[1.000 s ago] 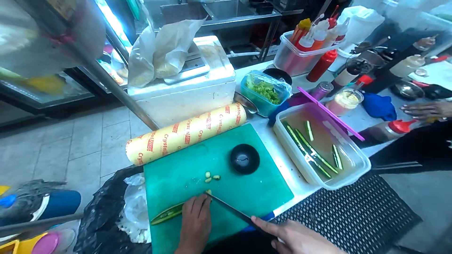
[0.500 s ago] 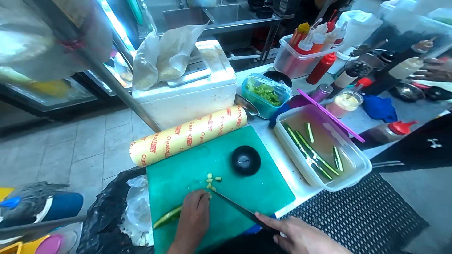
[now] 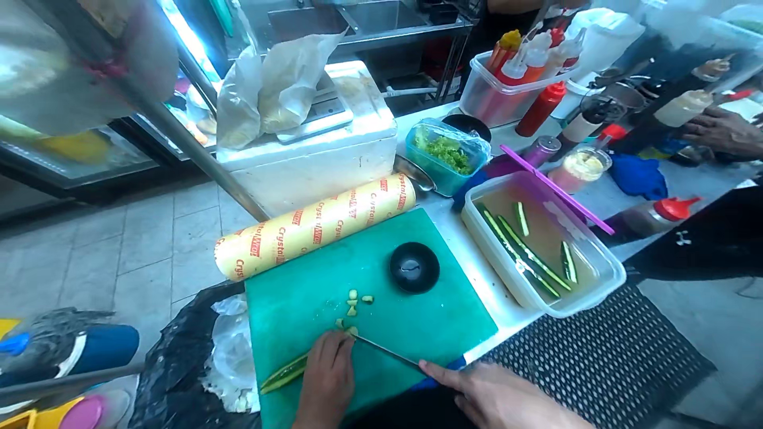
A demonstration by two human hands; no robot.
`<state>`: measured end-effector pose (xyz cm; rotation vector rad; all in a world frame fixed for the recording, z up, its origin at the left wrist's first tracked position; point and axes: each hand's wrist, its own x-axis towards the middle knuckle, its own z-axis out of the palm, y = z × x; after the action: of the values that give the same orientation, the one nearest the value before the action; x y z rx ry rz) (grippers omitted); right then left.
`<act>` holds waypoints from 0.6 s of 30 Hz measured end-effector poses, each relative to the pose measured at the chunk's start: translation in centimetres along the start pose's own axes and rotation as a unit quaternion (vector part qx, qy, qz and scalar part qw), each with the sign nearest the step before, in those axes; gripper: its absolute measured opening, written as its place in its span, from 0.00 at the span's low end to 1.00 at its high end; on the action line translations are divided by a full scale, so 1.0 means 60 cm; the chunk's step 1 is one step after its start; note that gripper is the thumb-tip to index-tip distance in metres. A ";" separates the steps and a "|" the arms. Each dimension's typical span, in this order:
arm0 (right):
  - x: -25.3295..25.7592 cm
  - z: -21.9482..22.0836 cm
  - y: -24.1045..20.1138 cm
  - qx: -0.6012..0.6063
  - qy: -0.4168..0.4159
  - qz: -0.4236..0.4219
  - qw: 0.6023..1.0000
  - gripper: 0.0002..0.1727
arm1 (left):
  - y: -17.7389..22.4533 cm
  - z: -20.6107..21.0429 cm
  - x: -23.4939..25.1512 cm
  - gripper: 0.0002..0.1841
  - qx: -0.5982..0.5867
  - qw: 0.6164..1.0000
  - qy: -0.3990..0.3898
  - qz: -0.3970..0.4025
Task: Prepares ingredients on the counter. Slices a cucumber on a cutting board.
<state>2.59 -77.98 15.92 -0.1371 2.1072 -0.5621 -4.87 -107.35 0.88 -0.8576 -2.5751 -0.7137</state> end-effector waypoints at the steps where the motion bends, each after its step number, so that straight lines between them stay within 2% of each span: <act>1: -0.005 0.010 0.005 -0.009 0.008 -0.001 1.000 0.37 | -0.002 -0.007 0.001 0.13 0.014 1.000 -0.015 0.002; 5: -0.022 0.026 0.017 0.001 0.027 -0.013 1.000 0.36 | -0.026 -0.016 0.012 0.12 0.024 0.999 -0.024 0.037; 11: -0.032 0.001 0.017 0.056 0.011 -0.030 0.998 0.35 | 0.002 -0.012 -0.009 0.13 -0.006 1.000 0.007 -0.018; 18: -0.014 -0.018 -0.001 0.039 -0.024 -0.038 0.998 0.35 | 0.001 -0.001 -0.018 0.10 -0.019 0.999 0.033 0.006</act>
<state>2.15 -77.41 17.10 -0.1860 2.0368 -0.6795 -3.98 -107.84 0.49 -0.8465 -2.5024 -0.7761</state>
